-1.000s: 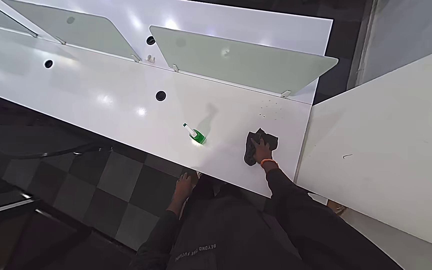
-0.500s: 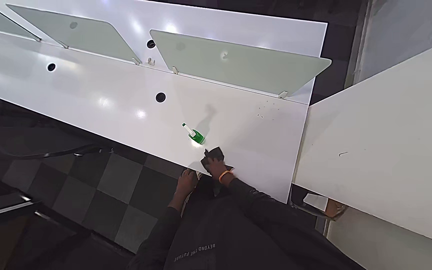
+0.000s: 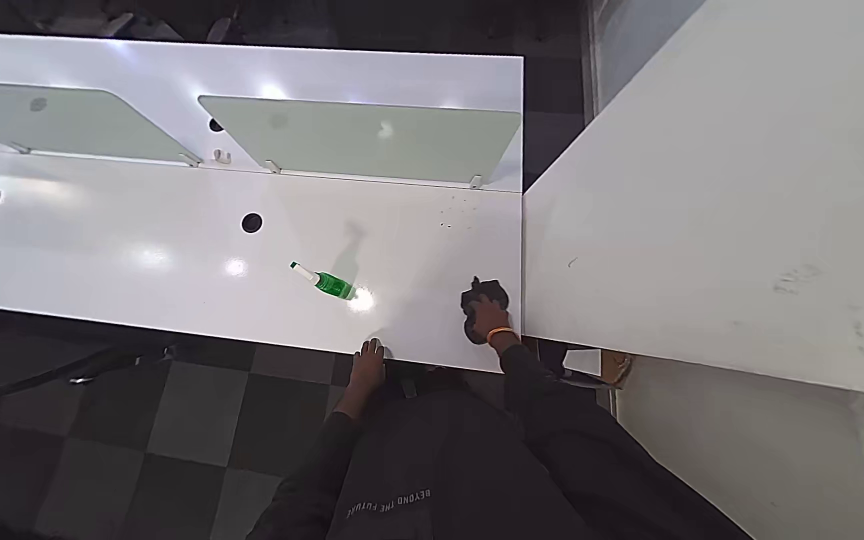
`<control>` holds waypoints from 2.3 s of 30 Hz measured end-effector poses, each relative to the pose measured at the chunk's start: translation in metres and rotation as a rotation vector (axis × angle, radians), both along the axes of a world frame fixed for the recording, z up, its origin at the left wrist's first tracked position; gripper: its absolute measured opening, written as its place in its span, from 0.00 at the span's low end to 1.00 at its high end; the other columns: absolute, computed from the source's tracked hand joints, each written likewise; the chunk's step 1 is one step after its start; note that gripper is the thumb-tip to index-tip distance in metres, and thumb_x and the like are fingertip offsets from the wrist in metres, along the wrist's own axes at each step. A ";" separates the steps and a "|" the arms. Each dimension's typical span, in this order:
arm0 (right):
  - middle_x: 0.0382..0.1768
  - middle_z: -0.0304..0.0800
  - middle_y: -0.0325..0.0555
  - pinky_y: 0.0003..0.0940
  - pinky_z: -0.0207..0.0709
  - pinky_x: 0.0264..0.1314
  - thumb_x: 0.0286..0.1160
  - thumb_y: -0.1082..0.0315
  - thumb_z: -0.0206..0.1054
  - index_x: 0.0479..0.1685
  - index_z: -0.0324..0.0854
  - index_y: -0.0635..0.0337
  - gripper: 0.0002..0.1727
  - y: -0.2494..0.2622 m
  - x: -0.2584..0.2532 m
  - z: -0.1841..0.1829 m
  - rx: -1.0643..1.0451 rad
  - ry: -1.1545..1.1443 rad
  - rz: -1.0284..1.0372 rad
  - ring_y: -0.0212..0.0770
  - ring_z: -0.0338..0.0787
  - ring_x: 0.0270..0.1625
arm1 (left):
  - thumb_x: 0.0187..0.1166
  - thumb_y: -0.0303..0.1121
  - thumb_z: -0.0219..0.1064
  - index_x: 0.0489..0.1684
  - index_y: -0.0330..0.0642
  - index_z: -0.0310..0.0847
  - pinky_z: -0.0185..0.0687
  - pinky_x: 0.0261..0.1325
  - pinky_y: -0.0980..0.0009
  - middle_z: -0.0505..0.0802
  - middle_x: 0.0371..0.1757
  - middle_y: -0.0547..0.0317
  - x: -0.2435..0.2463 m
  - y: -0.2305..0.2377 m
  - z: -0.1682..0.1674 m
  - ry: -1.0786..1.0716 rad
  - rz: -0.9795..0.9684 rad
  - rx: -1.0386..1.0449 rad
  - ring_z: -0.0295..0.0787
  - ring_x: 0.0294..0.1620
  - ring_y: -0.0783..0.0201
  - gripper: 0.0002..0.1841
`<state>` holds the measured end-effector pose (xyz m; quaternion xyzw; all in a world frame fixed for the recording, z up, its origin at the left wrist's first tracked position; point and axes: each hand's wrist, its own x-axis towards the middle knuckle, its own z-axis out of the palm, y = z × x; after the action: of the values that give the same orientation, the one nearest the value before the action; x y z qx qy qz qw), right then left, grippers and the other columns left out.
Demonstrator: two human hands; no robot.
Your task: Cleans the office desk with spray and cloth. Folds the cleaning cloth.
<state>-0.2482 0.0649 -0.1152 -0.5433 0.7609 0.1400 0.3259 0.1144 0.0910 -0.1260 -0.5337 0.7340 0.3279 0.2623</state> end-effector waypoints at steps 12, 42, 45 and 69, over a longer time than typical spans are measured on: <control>0.90 0.59 0.60 0.74 0.77 0.65 0.59 0.71 0.77 0.83 0.75 0.44 0.42 0.124 0.001 -0.004 0.036 -0.031 -0.128 0.74 0.71 0.81 | 0.81 0.40 0.65 0.83 0.42 0.73 0.65 0.83 0.37 0.63 0.93 0.45 -0.039 0.003 0.002 0.005 -0.068 -0.013 0.55 0.93 0.40 0.29; 0.87 0.67 0.55 0.78 0.72 0.68 0.68 0.72 0.73 0.69 0.86 0.51 0.26 0.048 0.128 -0.002 0.018 -0.246 0.518 0.72 0.72 0.81 | 0.81 0.42 0.65 0.79 0.41 0.77 0.70 0.80 0.36 0.67 0.91 0.41 0.018 0.024 0.012 -0.075 0.036 0.018 0.61 0.90 0.37 0.27; 0.87 0.69 0.51 0.78 0.71 0.70 0.64 0.67 0.76 0.70 0.86 0.48 0.28 0.054 0.081 0.001 -0.008 -0.220 0.353 0.70 0.71 0.82 | 0.79 0.42 0.67 0.78 0.41 0.78 0.71 0.79 0.35 0.67 0.91 0.41 0.013 0.023 0.008 -0.074 0.016 0.038 0.62 0.90 0.37 0.28; 0.89 0.62 0.59 0.72 0.79 0.63 0.57 0.64 0.81 0.86 0.72 0.43 0.46 0.038 0.079 -0.010 0.070 0.047 -0.036 0.73 0.73 0.79 | 0.74 0.50 0.75 0.90 0.31 0.57 0.66 0.89 0.50 0.72 0.87 0.36 0.154 -0.060 0.103 0.418 0.523 -0.256 0.71 0.87 0.45 0.47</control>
<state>-0.1690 0.1029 -0.1253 -0.5144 0.7727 0.1732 0.3291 0.2680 0.0312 -0.0229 -0.6534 0.6455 0.3917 -0.0553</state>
